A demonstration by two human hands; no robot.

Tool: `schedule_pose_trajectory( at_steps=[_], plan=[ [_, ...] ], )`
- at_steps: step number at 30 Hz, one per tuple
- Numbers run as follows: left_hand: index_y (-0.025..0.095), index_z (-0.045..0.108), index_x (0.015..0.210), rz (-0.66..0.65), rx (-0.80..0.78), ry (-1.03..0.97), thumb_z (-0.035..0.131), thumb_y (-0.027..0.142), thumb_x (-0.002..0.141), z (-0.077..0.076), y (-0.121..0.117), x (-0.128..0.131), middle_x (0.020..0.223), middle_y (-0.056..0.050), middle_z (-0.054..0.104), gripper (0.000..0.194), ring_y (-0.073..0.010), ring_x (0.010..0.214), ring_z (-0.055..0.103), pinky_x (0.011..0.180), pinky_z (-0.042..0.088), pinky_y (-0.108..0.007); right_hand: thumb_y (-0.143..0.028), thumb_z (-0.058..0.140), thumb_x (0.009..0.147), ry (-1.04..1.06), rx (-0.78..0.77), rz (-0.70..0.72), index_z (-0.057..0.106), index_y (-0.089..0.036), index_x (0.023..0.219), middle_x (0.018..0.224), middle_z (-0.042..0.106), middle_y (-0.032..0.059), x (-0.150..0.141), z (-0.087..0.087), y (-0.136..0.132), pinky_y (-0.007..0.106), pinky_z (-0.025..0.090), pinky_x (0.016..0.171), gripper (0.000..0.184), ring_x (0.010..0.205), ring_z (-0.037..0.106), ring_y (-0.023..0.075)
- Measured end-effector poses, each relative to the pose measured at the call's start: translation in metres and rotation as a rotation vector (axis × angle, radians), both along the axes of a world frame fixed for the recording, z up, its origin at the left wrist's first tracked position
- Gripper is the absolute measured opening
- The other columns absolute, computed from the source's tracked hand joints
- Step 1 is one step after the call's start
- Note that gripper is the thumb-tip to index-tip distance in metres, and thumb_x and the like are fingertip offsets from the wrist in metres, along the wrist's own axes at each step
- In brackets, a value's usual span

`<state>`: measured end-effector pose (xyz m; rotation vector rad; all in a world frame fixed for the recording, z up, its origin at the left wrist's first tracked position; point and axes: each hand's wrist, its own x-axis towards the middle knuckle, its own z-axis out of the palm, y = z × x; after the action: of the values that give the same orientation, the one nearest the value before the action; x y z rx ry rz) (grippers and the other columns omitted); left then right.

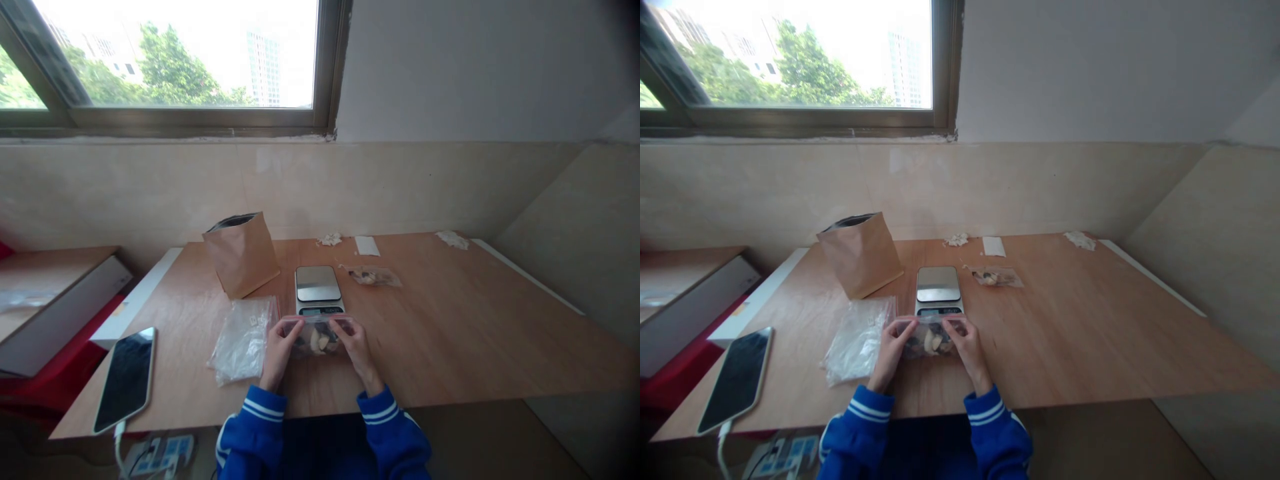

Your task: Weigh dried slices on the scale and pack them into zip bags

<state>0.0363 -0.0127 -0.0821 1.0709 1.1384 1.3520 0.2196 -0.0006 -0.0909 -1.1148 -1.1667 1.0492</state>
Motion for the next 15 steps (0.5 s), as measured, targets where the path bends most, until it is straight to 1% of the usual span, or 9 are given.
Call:
schedule_pose_trajectory(
  at_steps=[3, 7, 11, 13, 15],
  plan=[
    [0.015, 0.074, 0.090, 0.014, 0.014, 0.018, 0.071, 0.043, 0.078, 0.001, 0.000, 0.000, 0.091, -0.007, 0.073, 0.030, -0.0191, 0.086, 0.066, 0.075, 0.051, -0.026, -0.047, 0.071, 0.077, -0.010, 0.020, -0.005, 0.070, -0.018, 0.085, 0.085, 0.072, 0.0062, 0.000, 0.002, -0.001, 0.034, 0.054, 0.076, 0.030, 0.081, 0.068, 0.0223],
    [0.014, 0.073, 0.089, 0.021, 0.026, 0.030, 0.070, 0.043, 0.079, 0.002, -0.001, 0.000, 0.092, -0.008, 0.072, 0.031, -0.0199, 0.087, 0.066, 0.075, 0.051, -0.027, -0.045, 0.071, 0.077, -0.018, 0.050, 0.005, 0.069, -0.019, 0.080, 0.080, 0.070, 0.0040, -0.001, 0.010, -0.004, 0.032, 0.054, 0.072, 0.027, 0.078, 0.067, 0.0208],
    [0.015, 0.072, 0.090, 0.036, 0.055, 0.050, 0.070, 0.043, 0.079, 0.004, -0.003, 0.002, 0.088, -0.007, 0.072, 0.031, -0.0206, 0.085, 0.066, 0.075, 0.051, -0.028, -0.045, 0.068, 0.079, -0.050, 0.050, 0.014, 0.069, -0.019, 0.079, 0.078, 0.070, 0.0043, -0.001, 0.014, -0.005, 0.034, 0.053, 0.073, 0.026, 0.077, 0.067, 0.0221],
    [0.015, 0.072, 0.090, 0.062, 0.086, 0.073, 0.070, 0.044, 0.079, 0.006, -0.004, 0.003, 0.088, -0.007, 0.072, 0.030, -0.0211, 0.085, 0.066, 0.077, 0.051, -0.029, -0.045, 0.065, 0.081, -0.139, 0.100, -0.019, 0.069, -0.019, 0.081, 0.081, 0.070, 0.0055, 0.002, 0.016, -0.006, 0.036, 0.053, 0.076, 0.026, 0.079, 0.067, 0.0232],
    [0.016, 0.072, 0.089, 0.071, 0.116, 0.104, 0.069, 0.044, 0.079, 0.010, -0.006, 0.005, 0.089, -0.008, 0.072, 0.030, -0.0219, 0.086, 0.066, 0.078, 0.051, -0.031, -0.043, 0.063, 0.083, -0.339, 0.215, -0.119, 0.071, -0.021, 0.090, 0.093, 0.071, 0.0075, 0.005, 0.021, -0.009, 0.041, 0.049, 0.086, 0.024, 0.090, 0.065, 0.0253]
  ],
)
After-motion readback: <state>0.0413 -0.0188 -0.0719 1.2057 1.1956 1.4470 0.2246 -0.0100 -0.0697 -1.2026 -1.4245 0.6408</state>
